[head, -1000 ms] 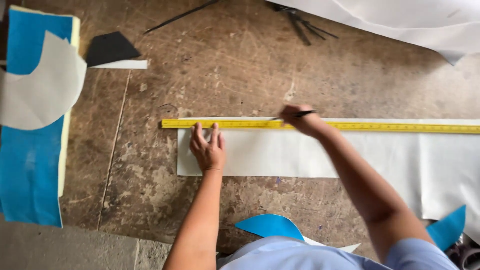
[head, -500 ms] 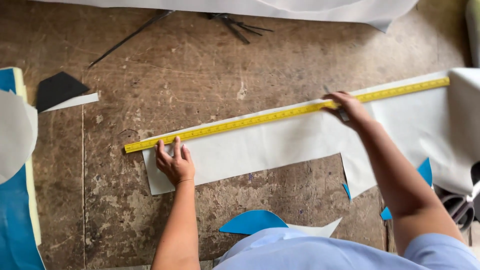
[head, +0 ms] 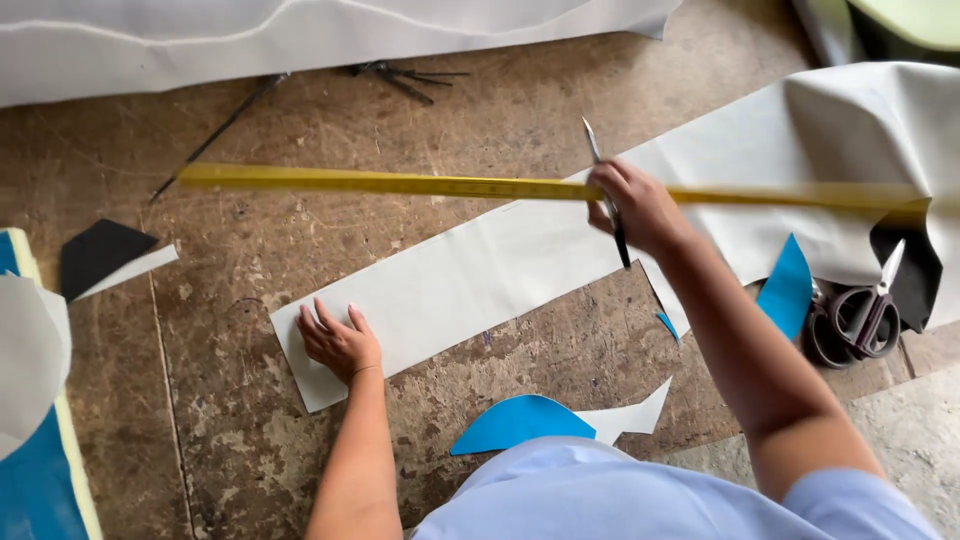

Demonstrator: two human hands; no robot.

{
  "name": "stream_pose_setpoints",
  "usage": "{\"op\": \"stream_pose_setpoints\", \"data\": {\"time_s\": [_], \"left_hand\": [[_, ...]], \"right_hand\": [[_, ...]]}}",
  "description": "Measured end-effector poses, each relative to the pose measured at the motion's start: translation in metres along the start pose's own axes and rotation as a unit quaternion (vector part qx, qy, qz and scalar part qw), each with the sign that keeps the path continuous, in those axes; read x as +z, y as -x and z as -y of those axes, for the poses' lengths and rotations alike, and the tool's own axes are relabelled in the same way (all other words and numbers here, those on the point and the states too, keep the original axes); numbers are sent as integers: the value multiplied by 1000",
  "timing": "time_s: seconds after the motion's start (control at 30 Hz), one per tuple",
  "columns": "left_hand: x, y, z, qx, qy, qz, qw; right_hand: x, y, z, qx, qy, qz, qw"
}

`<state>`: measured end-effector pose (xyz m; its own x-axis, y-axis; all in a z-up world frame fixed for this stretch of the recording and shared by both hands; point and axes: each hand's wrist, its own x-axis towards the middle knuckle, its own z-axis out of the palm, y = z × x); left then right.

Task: Measuring fabric with a ruler, marking it with a pen, and cutting it into specific shapes using scissors.

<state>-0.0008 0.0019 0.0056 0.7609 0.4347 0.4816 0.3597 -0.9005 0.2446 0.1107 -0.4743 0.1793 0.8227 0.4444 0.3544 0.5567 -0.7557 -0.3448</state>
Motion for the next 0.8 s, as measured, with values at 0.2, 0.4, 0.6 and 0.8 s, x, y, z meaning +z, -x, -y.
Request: {"op": "stream_pose_setpoints", "data": {"time_s": [0.2, 0.4, 0.6, 0.8], "left_hand": [[-6, 2, -2, 40, 35, -29, 998], [4, 27, -107, 222, 258, 8, 940], [1, 70, -274, 377, 244, 318, 835], [43, 103, -325, 432, 124, 332, 829]], "right_hand": [[34, 196, 87, 199, -50, -166, 964], [50, 336, 156, 324, 1, -131, 937], [64, 367, 153, 334, 11, -135, 933], [47, 377, 128, 346, -7, -145, 927]]}}
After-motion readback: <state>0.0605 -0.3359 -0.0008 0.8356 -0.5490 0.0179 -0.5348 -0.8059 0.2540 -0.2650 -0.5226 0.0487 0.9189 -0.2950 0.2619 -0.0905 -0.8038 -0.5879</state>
